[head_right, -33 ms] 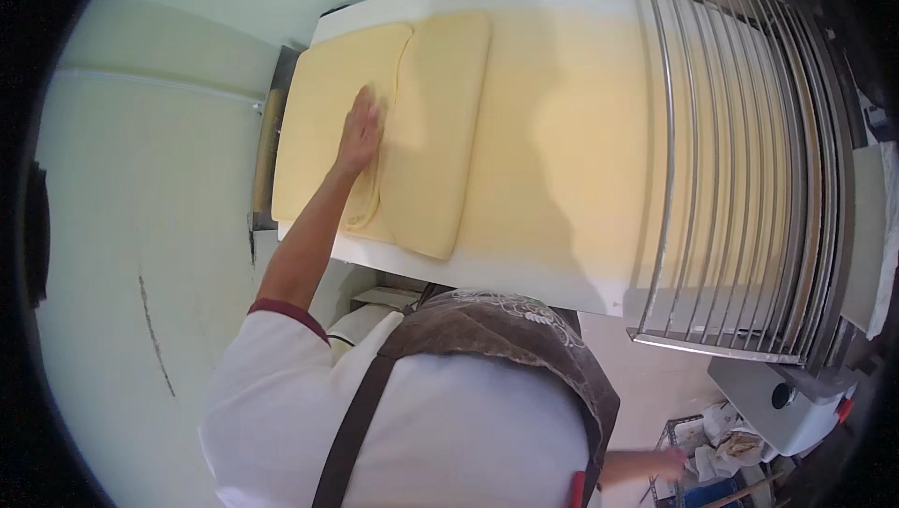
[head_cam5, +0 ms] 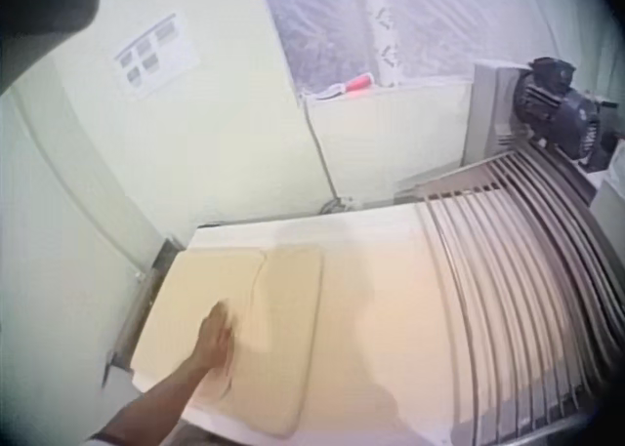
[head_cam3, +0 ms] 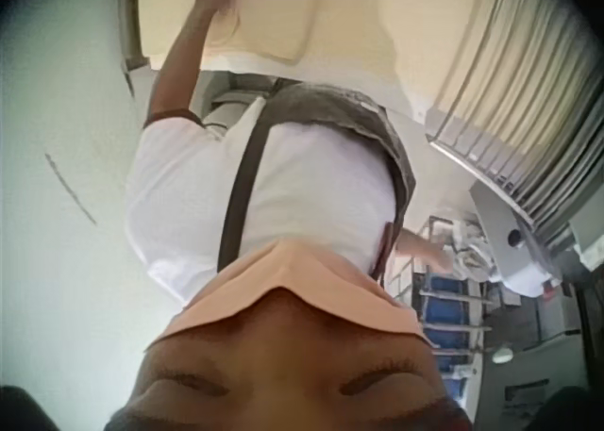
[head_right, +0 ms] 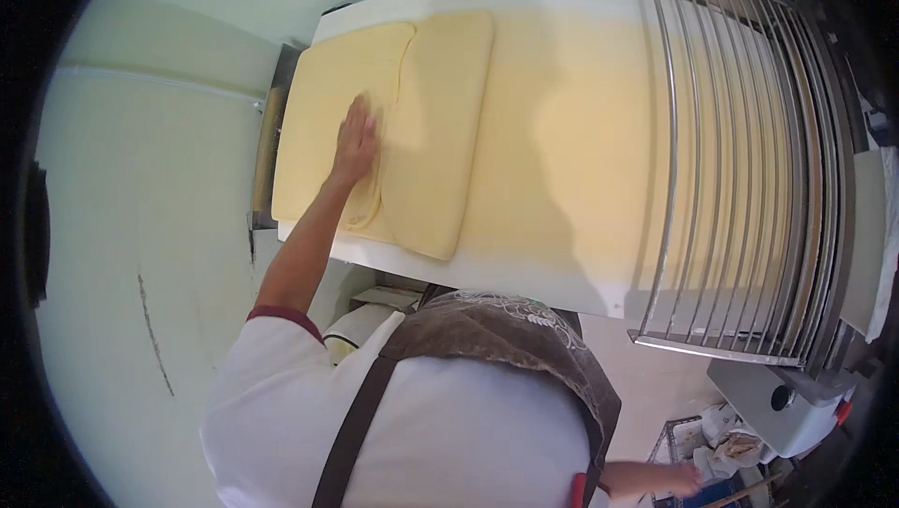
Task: The person flattens dough using a dough sheeter, trims it with a knife, and folds the dough sheet into layers by hand.
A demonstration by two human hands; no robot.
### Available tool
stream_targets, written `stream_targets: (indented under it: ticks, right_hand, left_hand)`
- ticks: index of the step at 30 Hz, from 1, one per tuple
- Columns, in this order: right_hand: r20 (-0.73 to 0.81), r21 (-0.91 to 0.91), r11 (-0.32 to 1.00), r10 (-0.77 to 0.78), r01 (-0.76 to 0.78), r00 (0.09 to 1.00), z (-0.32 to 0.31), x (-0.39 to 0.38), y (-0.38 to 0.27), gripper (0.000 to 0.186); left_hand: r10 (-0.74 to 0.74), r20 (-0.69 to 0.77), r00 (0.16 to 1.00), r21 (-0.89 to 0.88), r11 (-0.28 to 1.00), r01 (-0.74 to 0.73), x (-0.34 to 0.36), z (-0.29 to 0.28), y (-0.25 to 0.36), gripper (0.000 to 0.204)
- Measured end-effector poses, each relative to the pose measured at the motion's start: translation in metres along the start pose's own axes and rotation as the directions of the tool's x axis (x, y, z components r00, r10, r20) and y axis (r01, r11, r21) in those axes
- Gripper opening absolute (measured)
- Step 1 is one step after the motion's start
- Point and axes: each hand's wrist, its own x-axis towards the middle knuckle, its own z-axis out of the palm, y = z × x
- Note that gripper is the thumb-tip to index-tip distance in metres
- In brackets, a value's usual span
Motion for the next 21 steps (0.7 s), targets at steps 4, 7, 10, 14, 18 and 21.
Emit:
stream_targets:
  ticks: [4, 7, 10, 14, 18, 21]
  right_hand:
    - [-0.928, 0.263, 0.500, -0.104, 0.825, 0.359, -0.222, -0.022, -0.030, 0.039]
    - [-0.963, 0.008, 0.375, -0.248, 0.927, 0.109, -0.329, -0.069, -0.067, 0.039]
    - [-0.776, -0.093, 0.346, -0.612, 0.934, 0.150, -0.362, -0.071, -0.137, 0.040]
    - [-0.593, -0.114, 0.337, -0.778, 0.935, 0.208, -0.372, -0.068, -0.184, 0.041]
    - [-0.593, -0.101, 0.401, -0.759, 0.910, 0.269, -0.360, -0.036, -0.165, 0.042]
    - [-0.605, -0.119, 0.411, -0.752, 0.904, 0.262, -0.360, -0.041, -0.174, 0.042]
  left_hand:
    - [-0.144, -0.115, 0.983, 0.496, 0.849, 0.183, -0.051, -0.022, 0.032, 0.067]
    - [-0.128, -0.109, 0.986, 0.467, 0.869, 0.165, -0.044, -0.011, 0.041, 0.065]
    - [-0.133, -0.088, 0.987, 0.338, 0.928, 0.156, -0.067, -0.020, 0.027, 0.064]
    - [-0.163, -0.110, 0.981, 0.434, 0.880, 0.194, -0.127, -0.028, 0.013, 0.062]
    - [-0.123, -0.120, 0.985, 0.480, 0.861, 0.166, -0.114, -0.027, 0.025, 0.059]
    - [-0.206, -0.019, 0.978, 0.186, 0.961, 0.206, -0.115, -0.041, 0.007, 0.061]
